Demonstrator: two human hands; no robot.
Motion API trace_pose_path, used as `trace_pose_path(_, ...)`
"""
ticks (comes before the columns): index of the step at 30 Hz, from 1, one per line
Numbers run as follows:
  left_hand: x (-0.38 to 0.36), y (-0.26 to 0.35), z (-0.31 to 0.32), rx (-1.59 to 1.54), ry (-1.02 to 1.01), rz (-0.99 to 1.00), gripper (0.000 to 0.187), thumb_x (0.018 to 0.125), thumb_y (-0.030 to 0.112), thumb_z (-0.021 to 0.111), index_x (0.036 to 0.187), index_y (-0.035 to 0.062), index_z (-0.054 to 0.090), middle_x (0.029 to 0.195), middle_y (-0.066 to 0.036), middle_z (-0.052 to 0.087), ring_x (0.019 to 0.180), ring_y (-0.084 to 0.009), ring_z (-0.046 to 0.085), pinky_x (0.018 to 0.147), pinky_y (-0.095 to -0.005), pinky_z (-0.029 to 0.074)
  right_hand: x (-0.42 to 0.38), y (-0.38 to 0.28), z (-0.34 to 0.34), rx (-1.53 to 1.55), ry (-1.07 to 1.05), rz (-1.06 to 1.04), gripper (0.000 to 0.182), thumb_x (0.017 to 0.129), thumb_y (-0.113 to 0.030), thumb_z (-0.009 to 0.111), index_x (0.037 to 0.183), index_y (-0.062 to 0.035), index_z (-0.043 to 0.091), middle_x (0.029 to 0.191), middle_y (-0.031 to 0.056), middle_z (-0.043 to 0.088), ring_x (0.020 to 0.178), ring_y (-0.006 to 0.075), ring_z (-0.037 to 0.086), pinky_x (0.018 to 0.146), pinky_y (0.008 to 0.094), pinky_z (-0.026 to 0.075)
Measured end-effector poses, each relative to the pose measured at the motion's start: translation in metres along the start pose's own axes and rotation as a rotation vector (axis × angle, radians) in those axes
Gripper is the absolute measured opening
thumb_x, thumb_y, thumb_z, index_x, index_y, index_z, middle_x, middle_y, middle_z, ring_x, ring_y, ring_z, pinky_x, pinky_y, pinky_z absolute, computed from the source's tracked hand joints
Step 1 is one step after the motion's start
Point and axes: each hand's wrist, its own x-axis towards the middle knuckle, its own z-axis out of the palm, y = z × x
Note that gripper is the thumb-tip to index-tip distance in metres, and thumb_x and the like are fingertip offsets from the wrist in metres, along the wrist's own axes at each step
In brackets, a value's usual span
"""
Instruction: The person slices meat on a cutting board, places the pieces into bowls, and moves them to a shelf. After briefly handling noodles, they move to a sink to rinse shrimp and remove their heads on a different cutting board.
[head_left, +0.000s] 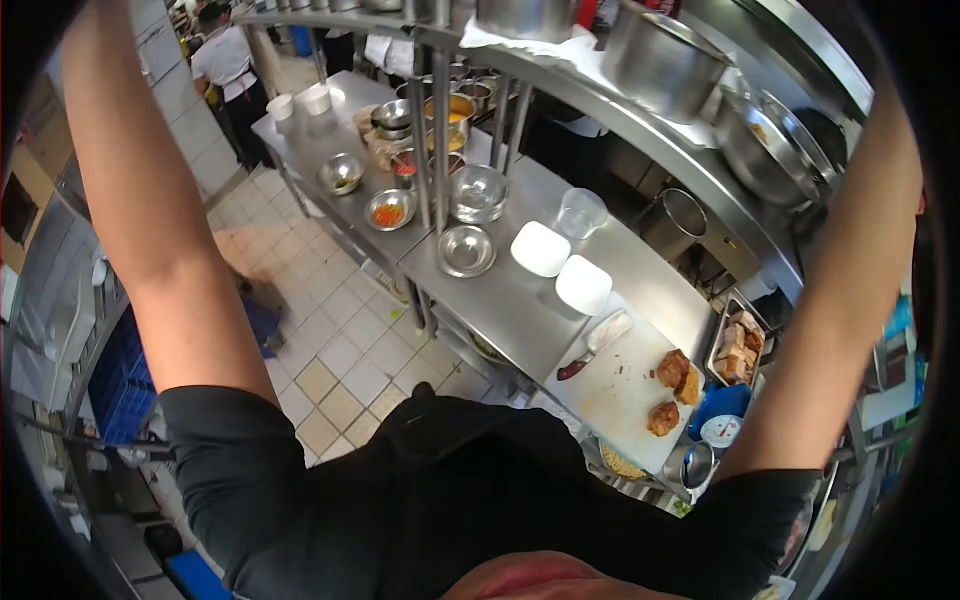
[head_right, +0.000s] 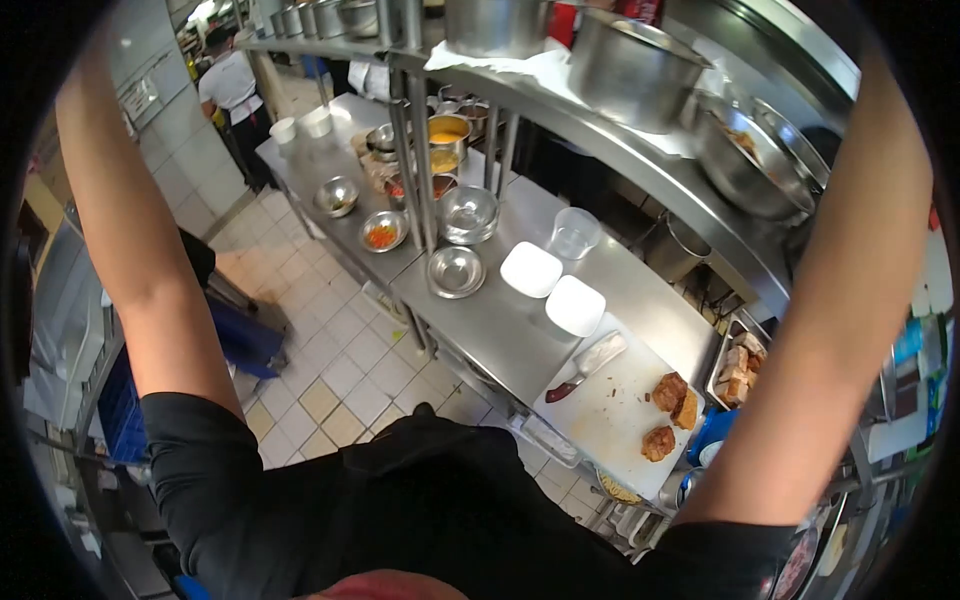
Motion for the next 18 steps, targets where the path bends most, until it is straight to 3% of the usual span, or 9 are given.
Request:
trace_pose_path(1,-0.025,0.013,-0.033,-0.002,0.018,-0.077,0.017,0.094,0.012,0.065,0.106,0.0009,0.068,0.103,-0.015,0.072,0.093,-0.0259,0.07,0.082,-0.0372,0.059,-0.093,-0.087,-0.062,0.396,-0.169,0.17,0.043,0.097,-0.038,0.063,0.116,0.0,0.069,0.106,0.0202,0.071,0.111,0.0239,0.069,0.099,0.0338,0.051)
trace_pose_path(2,-0.052,0.027,-0.065,-0.004,0.04,-0.145,0.017,0.095,0.012,0.064,0.106,0.0003,0.067,0.103,-0.015,0.072,0.093,-0.0263,0.07,0.082,-0.0374,0.059,-0.171,-0.083,-0.093,-0.052,-0.377,0.133,0.027,0.097,-0.022,0.058,0.113,-0.0018,0.069,0.104,0.0159,0.07,0.097,0.0231,0.066,0.088,0.0336,0.052)
trace_pose_path(4,-0.121,0.057,-0.115,0.005,0.136,-0.29,0.017,0.098,0.013,0.062,0.107,-0.0009,0.067,0.102,-0.016,0.071,0.093,-0.027,0.07,0.082,-0.0379,0.06,-0.275,-0.198,-0.106,0.756,-0.644,0.385,0.015,0.097,-0.014,0.058,0.098,-0.003,0.067,0.087,0.0087,0.067,0.074,0.0137,0.059,0.069,0.028,0.048)
trace_pose_path(5,-0.165,0.069,-0.127,0.117,0.375,-0.383,0.025,0.093,0.003,0.066,0.116,-0.0029,0.06,0.112,-0.02,0.067,0.098,-0.0322,0.07,0.088,-0.0435,0.06,-0.327,-0.256,-0.112,1.073,-0.747,0.586,0.012,0.096,-0.011,0.057,0.091,-0.0036,0.066,0.079,0.0052,0.066,0.062,0.0091,0.056,0.06,0.0251,0.046)
trace_pose_path(7,-0.247,0.098,-0.131,0.243,0.491,-0.563,0.039,0.086,-0.006,0.071,0.122,0.0,0.056,0.117,-0.017,0.064,0.105,-0.028,0.066,0.092,-0.0396,0.057,-0.477,-0.273,-0.046,0.858,-1.439,0.766,0.025,0.096,-0.025,0.066,0.092,-0.0001,0.069,0.068,0.0019,0.065,0.061,0.0102,0.059,0.058,0.0288,0.046)
trace_pose_path(9,-0.326,0.116,-0.132,0.518,0.536,-0.713,0.036,0.09,-0.005,0.068,0.124,-0.0003,0.057,0.121,-0.013,0.062,0.11,-0.0254,0.064,0.094,-0.0374,0.056,-0.626,-0.284,0.029,0.565,-1.841,1.094,0.051,0.098,-0.041,0.065,0.116,0.0064,0.067,0.085,0.0074,0.065,0.066,0.0133,0.064,0.051,0.0305,0.051)
trace_pose_path(12,-0.43,0.115,-0.158,0.466,0.622,-0.985,0.035,0.088,-0.007,0.07,0.12,0.0008,0.059,0.116,-0.009,0.063,0.106,-0.0191,0.062,0.092,-0.0312,0.052,-0.738,-0.32,0.084,0.149,-1.624,1.398,0.069,0.089,-0.056,0.07,0.109,0.0097,0.071,0.083,0.0137,0.072,0.056,0.0222,0.065,0.051,0.0344,0.053)
trace_pose_path(14,-0.491,0.105,-0.185,0.557,0.576,-1.084,0.033,0.086,-0.004,0.073,0.117,0.0012,0.062,0.113,-0.008,0.063,0.103,-0.0166,0.061,0.09,-0.0295,0.052,-0.765,-0.338,0.107,-0.036,-1.737,1.278,0.052,0.086,-0.047,0.074,0.085,0.0042,0.075,0.074,0.0167,0.072,0.061,0.0275,0.07,0.064,0.037,0.058)
trace_pose_path(18,-0.559,0.072,-0.239,0.554,0.513,-1.327,0.032,0.087,-0.001,0.073,0.117,0.0021,0.064,0.107,-0.005,0.065,0.1,-0.0138,0.061,0.089,-0.0268,0.049,-0.861,-0.31,0.149,-0.342,-1.692,1.006,0.027,0.083,-0.019,0.067,0.099,0.0006,0.076,0.108,0.024,0.074,0.095,0.0328,0.075,0.085,0.0427,0.059)
